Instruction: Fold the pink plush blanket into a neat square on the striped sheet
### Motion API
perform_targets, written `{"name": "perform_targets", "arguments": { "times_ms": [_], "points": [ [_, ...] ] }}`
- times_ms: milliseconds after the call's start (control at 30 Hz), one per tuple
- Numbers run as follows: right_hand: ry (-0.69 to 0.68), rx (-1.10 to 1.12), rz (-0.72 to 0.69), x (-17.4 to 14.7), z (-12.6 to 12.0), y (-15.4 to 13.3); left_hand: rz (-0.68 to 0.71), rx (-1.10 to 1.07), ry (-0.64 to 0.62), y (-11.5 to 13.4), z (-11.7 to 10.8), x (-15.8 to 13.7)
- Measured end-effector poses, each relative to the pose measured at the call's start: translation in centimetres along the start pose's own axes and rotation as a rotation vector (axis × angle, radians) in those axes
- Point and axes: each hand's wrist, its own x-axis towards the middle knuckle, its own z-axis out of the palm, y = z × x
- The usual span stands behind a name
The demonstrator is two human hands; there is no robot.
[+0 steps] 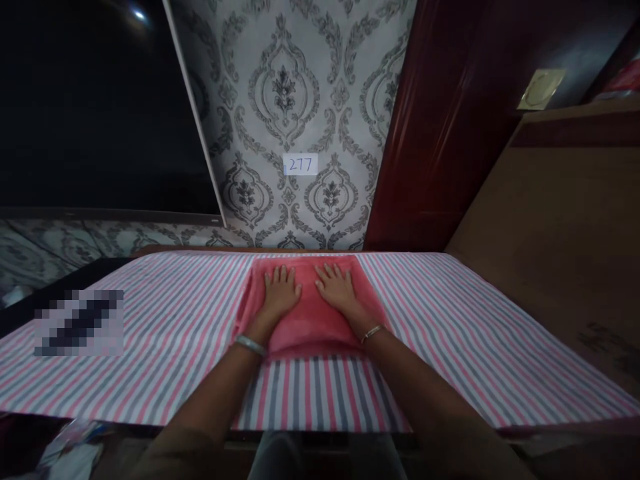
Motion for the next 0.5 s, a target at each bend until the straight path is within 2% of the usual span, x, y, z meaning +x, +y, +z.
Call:
{"name": "perform_targets", "arguments": {
  "times_ms": [67,167,333,500],
  "points": [
    [0.004,0.003,0.012,-0.2,1.7,0.6,-0.010,0.035,0.015,-0.3,1.9,-0.6],
    [0.032,0.023,0.009,-0.4,2.9,1.0,-0.009,0.049,0.022,-0.6,3.0,-0.9],
    [0.047,0.046,0.016,-0.4,2.5,0.9,-0.025,0.056,0.000,-0.3,2.3,-0.7],
    [0.082,0.011,0.099,-0.7,2.2,1.4,-0.048,0.062,-0.004,-0.6,1.5,-0.9]
  ]
}}
